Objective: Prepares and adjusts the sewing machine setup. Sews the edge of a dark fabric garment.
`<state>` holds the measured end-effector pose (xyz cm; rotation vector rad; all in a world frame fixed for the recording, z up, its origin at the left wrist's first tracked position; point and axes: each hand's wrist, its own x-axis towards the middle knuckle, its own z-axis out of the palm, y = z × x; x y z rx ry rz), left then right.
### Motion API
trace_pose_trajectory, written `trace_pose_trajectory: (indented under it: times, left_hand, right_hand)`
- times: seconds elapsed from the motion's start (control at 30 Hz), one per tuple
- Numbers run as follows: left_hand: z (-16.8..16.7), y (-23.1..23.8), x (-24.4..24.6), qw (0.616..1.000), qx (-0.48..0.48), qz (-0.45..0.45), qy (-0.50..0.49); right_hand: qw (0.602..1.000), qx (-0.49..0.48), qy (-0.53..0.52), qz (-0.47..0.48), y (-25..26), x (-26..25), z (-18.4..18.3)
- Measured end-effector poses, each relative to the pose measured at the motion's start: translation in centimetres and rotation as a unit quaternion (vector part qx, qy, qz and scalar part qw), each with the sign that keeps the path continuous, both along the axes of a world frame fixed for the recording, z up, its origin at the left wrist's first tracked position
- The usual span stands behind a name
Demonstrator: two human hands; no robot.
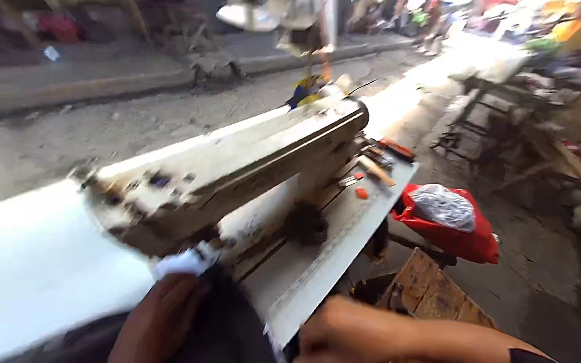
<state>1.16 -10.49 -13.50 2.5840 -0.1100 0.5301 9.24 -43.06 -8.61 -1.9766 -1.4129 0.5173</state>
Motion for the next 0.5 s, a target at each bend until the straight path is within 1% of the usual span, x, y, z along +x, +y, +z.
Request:
trace_pose_trajectory:
  times: [0.03, 0.07, 0.13, 0.17, 0.2, 0.23, 0.3, 0.4, 0.47, 0.5]
  left_hand:
    - [-0.5, -0.3, -0.5, 0.999, 0.011, 0.016, -0.033]
    - [-0.5, -0.4, -1.0, 0.998, 0.014, 0.030, -0.045]
    - [-0.1, -0.4, -1.0, 0.995, 0.048, 0.043, -0.072]
    - [0.1, -0.3, -1.3, 0.993, 0.074, 0.040, -0.081]
    - [0.3, -0.3, -1.5, 0.991, 0.093, 0.030, -0.088]
    - [0.6, -0.4, -1.7, 0.990, 0.106, 0.014, -0.088]
    - [1.1, -0.5, -2.3, 0.990, 0.117, -0.020, -0.077]
    - [0.8, -0.7, -2.7, 0.989, 0.109, -0.062, -0.078]
    - [0.5, -0.6, -2.7, 0.988, 0.096, -0.082, -0.085]
    - [0.5, -0.5, -2.7, 0.988, 0.091, -0.089, -0.086]
  right_hand:
    - [0.996, 0.060, -0.064, -0.030, 1.1, 1.9, 0.4]
    - [0.986, 0.087, -0.135, -0.054, 2.6, 4.0, 0.1]
    - [0.966, 0.070, -0.243, -0.055, 4.8, 8.7, -2.1]
    - [0.962, 0.062, -0.260, -0.050, 5.2, 10.5, -3.5]
    - [0.960, 0.067, -0.267, -0.057, 5.4, 12.0, -4.3]
    - [0.957, 0.070, -0.272, -0.074, 5.3, 13.1, -4.4]
    - [0.953, 0.054, -0.277, -0.112, 5.7, 13.7, -3.2]
    - [0.957, 0.082, -0.258, -0.106, 9.3, 11.6, -1.1]
    - [0.966, 0.099, -0.229, -0.075, 12.9, 10.4, -0.8]
    - [0.974, 0.083, -0.200, -0.069, 14.4, 10.2, -1.1]
